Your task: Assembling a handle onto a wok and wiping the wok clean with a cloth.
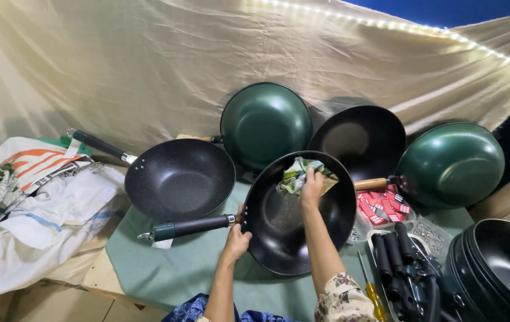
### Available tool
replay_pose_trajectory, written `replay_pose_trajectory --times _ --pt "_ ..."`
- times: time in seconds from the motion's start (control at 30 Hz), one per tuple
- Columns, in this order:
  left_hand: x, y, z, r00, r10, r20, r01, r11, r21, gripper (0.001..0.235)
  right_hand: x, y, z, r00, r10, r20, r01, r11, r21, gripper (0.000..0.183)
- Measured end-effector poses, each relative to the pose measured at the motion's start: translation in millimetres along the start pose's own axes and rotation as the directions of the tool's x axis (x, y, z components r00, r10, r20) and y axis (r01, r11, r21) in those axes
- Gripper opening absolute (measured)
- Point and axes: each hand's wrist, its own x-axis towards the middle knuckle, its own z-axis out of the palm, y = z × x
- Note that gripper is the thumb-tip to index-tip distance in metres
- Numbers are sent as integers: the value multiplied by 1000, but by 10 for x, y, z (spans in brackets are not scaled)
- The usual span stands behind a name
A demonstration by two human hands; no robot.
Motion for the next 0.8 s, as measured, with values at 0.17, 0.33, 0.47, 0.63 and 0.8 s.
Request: replay_pose_trajectory --times 0.17,0.33,0.47,0.63,0.8 --pt "-129 304 -78 1000 10 2 -10 999 36 30 -793 -163 390 873 -415 255 480 825 -300 38" --pt "65 12 22 1000 4 -13 -4 999 32 29 -1561 71 137 694 -464 551 654 726 -213 72" --pt "3 106 -11 998 41 -53 -41 999 6 26 -1646 221 -293 610 -502 613 736 645 -205 59" --pt "-56 57 -9 997 29 -74 -33 998 -55 28 -1193 602 -651 822 -142 552 362 878 -312 53" --pt "20 -11 17 999 22 -47 -23 1000 -18 24 -898 -227 -1068 634 546 548 -586 801 -120 40"
